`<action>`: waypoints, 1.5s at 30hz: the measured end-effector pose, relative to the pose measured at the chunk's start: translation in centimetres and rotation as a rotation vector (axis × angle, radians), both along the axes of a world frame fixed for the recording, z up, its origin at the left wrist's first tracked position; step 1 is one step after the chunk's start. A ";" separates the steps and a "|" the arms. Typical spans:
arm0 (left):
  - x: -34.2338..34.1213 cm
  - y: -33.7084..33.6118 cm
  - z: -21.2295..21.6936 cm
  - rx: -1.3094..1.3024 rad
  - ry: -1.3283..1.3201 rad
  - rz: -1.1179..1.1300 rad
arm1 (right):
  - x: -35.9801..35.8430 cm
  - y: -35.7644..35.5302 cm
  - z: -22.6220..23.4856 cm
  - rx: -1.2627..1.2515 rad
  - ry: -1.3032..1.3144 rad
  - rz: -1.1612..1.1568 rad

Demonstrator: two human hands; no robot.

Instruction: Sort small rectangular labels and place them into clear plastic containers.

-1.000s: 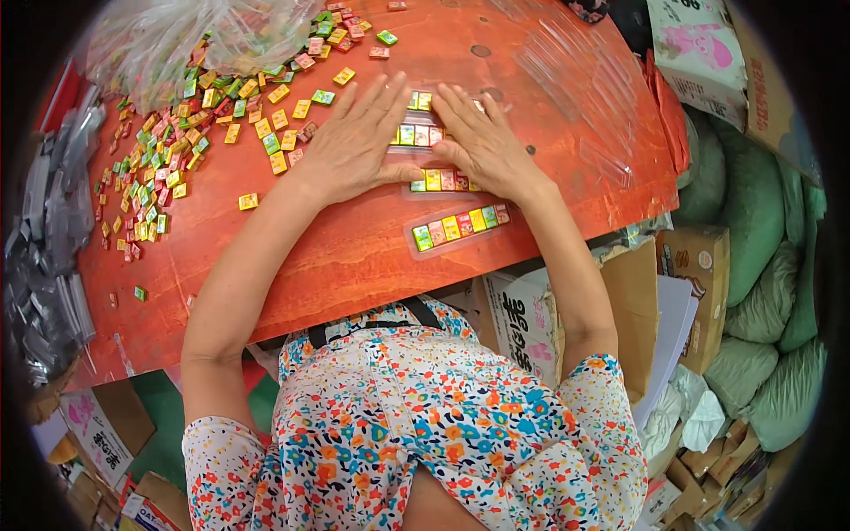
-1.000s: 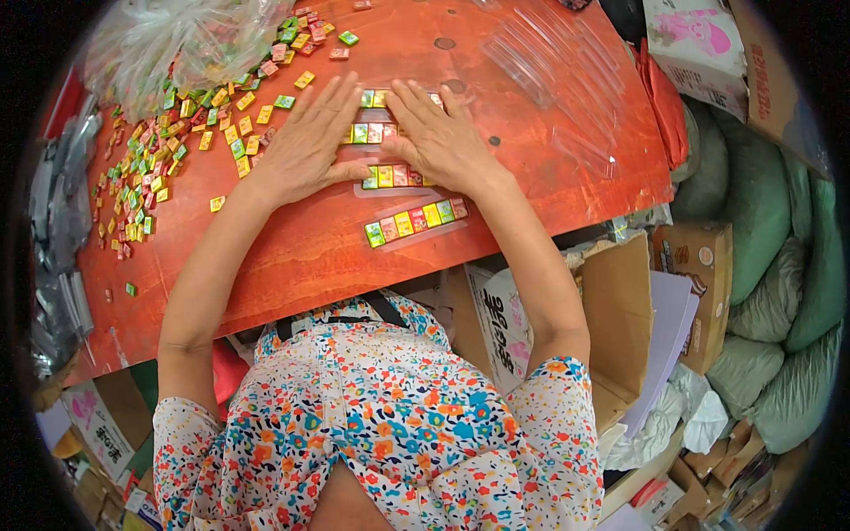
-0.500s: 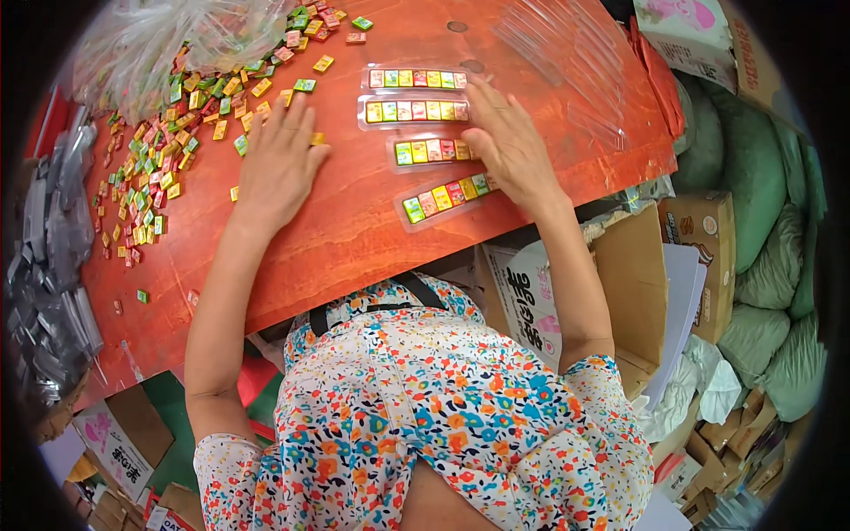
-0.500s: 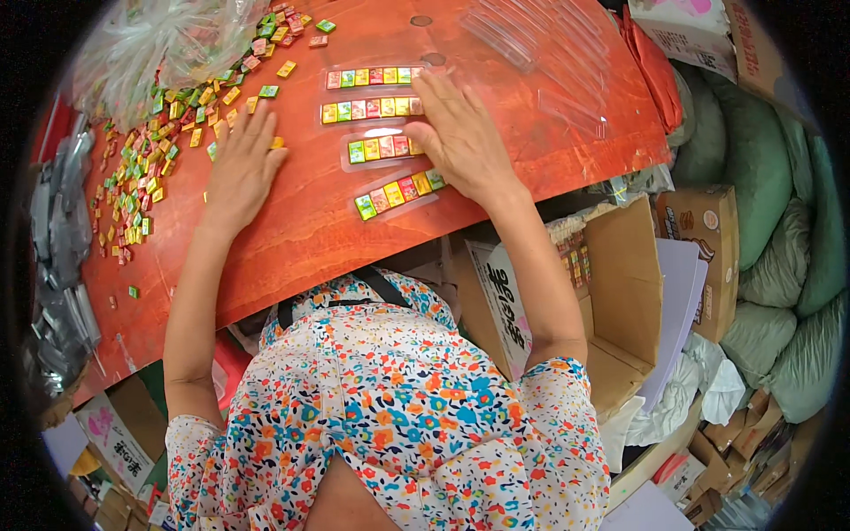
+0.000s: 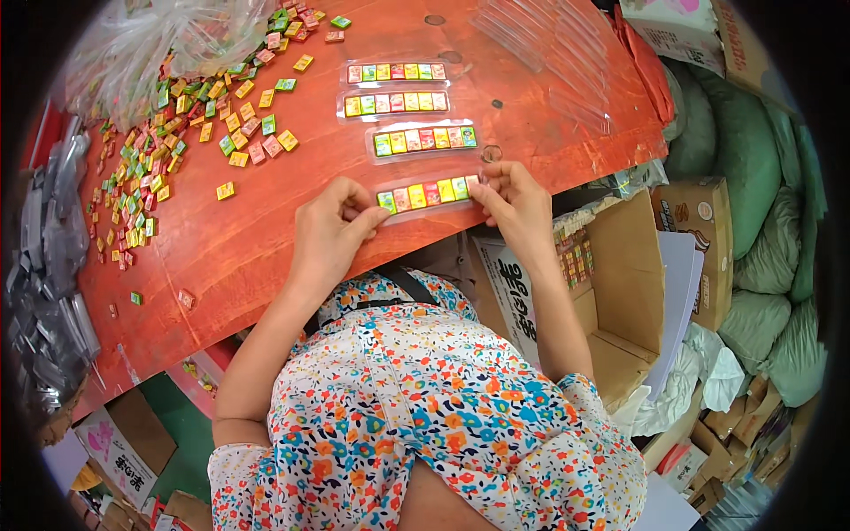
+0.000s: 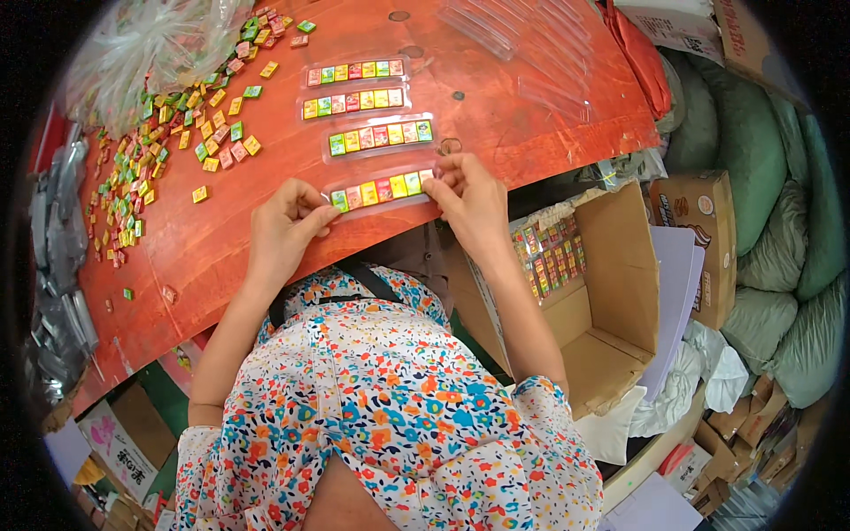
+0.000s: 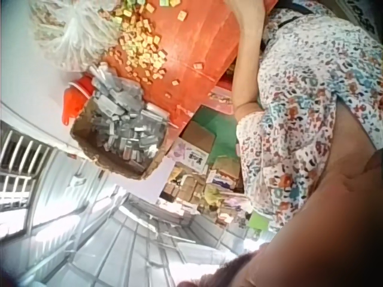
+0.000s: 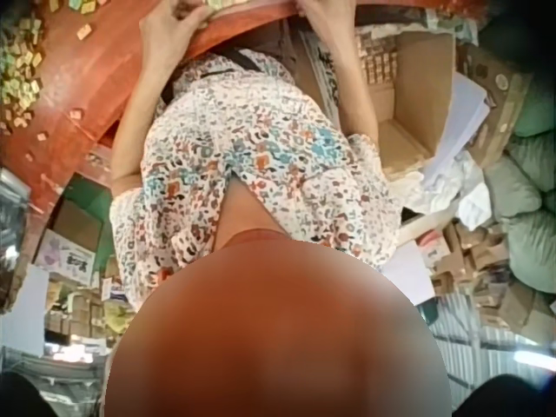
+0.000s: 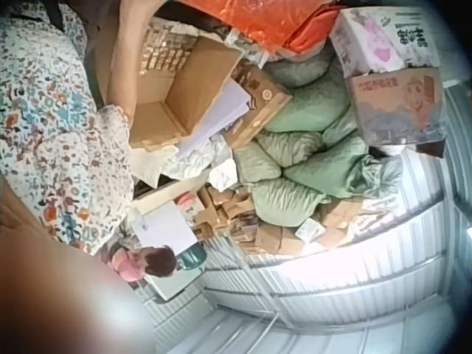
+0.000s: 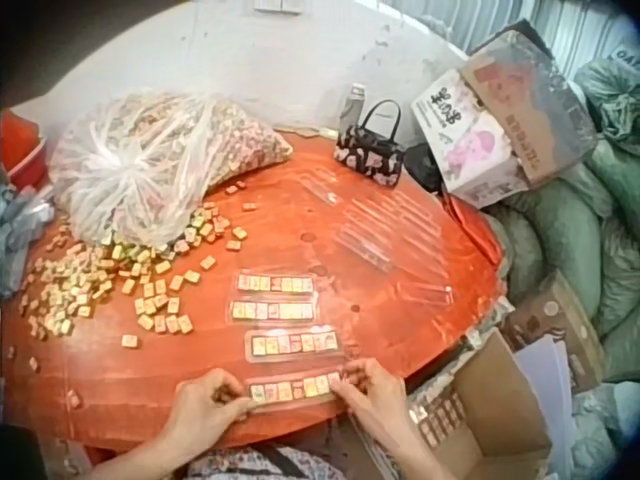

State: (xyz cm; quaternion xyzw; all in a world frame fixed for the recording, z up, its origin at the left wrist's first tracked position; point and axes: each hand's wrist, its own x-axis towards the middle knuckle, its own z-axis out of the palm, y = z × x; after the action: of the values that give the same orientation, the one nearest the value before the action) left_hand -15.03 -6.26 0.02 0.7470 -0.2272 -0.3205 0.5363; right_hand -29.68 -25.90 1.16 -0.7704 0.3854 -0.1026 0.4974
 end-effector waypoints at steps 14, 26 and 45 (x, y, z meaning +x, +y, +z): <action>3.9 -4.9 0.3 0.065 -0.289 0.056 | 4.1 -4.6 -1.2 -0.366 -0.015 0.074; 7.9 -4.9 1.3 -0.134 -0.098 0.149 | 7.8 -3.7 1.4 0.103 -0.204 0.031; 16.7 -3.9 -4.2 0.054 -0.157 0.013 | 12.1 -1.5 -5.3 -0.451 -0.381 -0.178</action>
State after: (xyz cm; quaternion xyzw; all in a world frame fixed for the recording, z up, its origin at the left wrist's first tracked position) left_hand 1.65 -10.16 -4.21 0.7854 -0.2549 -0.2635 0.4988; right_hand -17.57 -27.43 -4.11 -0.7916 0.3187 -0.3711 0.3662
